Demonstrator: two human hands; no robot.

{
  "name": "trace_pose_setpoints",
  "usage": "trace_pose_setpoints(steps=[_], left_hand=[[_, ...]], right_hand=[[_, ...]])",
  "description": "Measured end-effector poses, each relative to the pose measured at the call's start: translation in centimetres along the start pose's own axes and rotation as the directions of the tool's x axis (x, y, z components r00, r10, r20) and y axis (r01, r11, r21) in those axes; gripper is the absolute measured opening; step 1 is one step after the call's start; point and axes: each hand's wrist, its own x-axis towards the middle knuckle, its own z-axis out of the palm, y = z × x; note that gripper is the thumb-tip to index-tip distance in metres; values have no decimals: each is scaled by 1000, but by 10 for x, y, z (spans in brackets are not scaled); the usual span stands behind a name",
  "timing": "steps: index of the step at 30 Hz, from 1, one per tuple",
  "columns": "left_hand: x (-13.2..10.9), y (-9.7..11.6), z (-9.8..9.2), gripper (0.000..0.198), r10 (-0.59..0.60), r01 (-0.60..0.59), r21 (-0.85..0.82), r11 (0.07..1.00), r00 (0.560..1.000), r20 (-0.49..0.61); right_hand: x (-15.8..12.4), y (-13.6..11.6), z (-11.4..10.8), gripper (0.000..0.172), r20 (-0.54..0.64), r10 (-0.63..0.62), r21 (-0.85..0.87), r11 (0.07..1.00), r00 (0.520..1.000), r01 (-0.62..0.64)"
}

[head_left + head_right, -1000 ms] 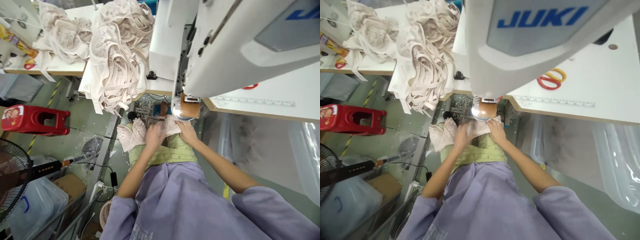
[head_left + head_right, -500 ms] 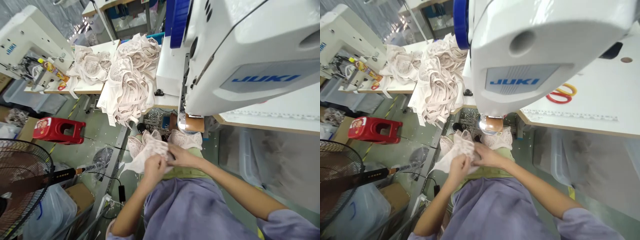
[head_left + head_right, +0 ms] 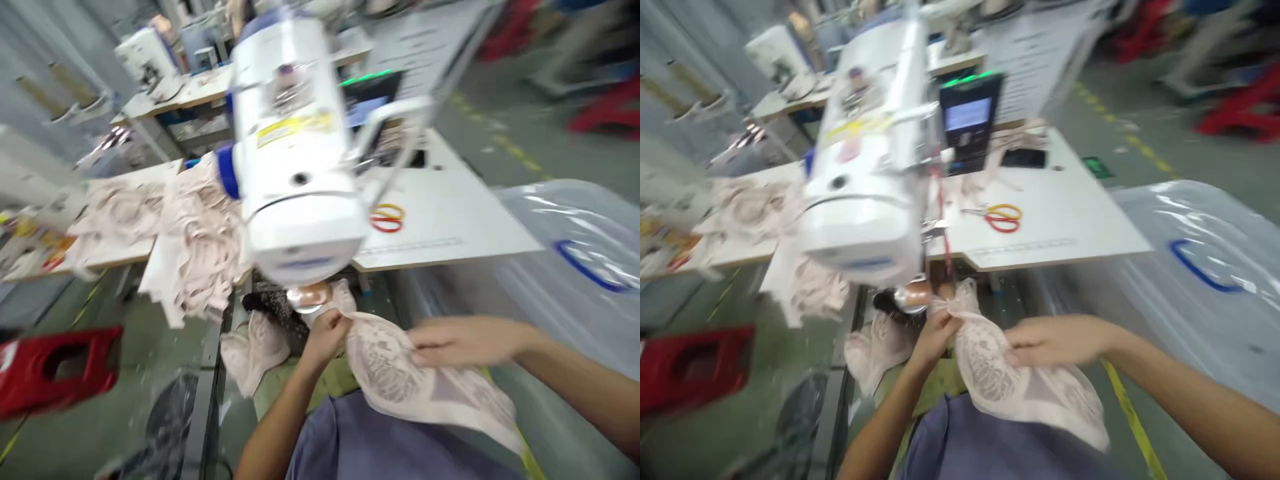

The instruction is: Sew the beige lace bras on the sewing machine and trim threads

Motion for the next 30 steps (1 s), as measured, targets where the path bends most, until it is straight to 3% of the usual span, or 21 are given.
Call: trace_pose_setpoints(steps=[1,2,3,4,5,6,8,9,11,14,17,20,22,24,25,26,28,30], left_hand=[[3,1,2,34,-4,5,29,1000,1000,-15],[6,2,4,35,-8,10,59,998,1000,-24],[8,3,7,37,-11,13,89,996,1000,-22],[10,4,10,39,-16,18,116,993,1000,-19],[10,6,15,43,-23,24,139,990,1000,-9],[10,7,20,46,-32,31,158,987,999,4],[6,11,31,53,-54,48,185,982,998,27],[4,13,35,56,-64,57,190,980,997,33],[1,21,41,57,-83,77,170,982,996,31],[-5,35,41,57,-82,84,123,989,996,-22],[-13,43,36,50,-26,39,159,987,996,-87],[-21,47,31,37,84,-53,219,974,987,-135],[-24,51,26,33,207,-155,322,934,969,-135],[-25,59,18,27,410,-328,506,798,911,-56],[-25,64,13,25,525,-424,604,675,851,10],[-25,69,6,24,622,-487,692,533,780,69],[-25,78,-8,26,727,-475,828,298,675,125],[-27,84,-21,28,733,-327,923,203,675,78]], right_hand=[[1,9,-16,48,-21,-31,-127,991,999,28],[4,19,-35,40,-205,14,-236,970,979,-63],[7,31,-57,34,-395,73,-234,956,916,-177],[12,42,-80,34,-584,136,-191,935,800,-299],[18,53,-105,37,-738,180,-123,912,650,-391],[25,62,-130,41,-809,195,-71,904,554,-422],[45,72,-176,43,-889,211,7,894,407,-448],[56,73,-195,44,-907,216,33,892,363,-450],[80,69,-226,48,-916,236,70,891,326,-449],[110,58,-253,51,-905,273,112,893,326,-437],[118,47,-263,38,-904,293,158,905,312,-394],[106,40,-257,22,-914,270,182,940,302,-290],[94,36,-239,16,-916,232,175,965,326,-196],[82,32,-208,18,-893,196,219,976,406,10],[77,29,-188,20,-870,175,262,956,460,130],[72,26,-166,19,-830,142,376,857,539,353],[65,18,-119,24,-754,72,509,693,653,511],[63,7,-78,31,-650,-33,680,420,759,601]])
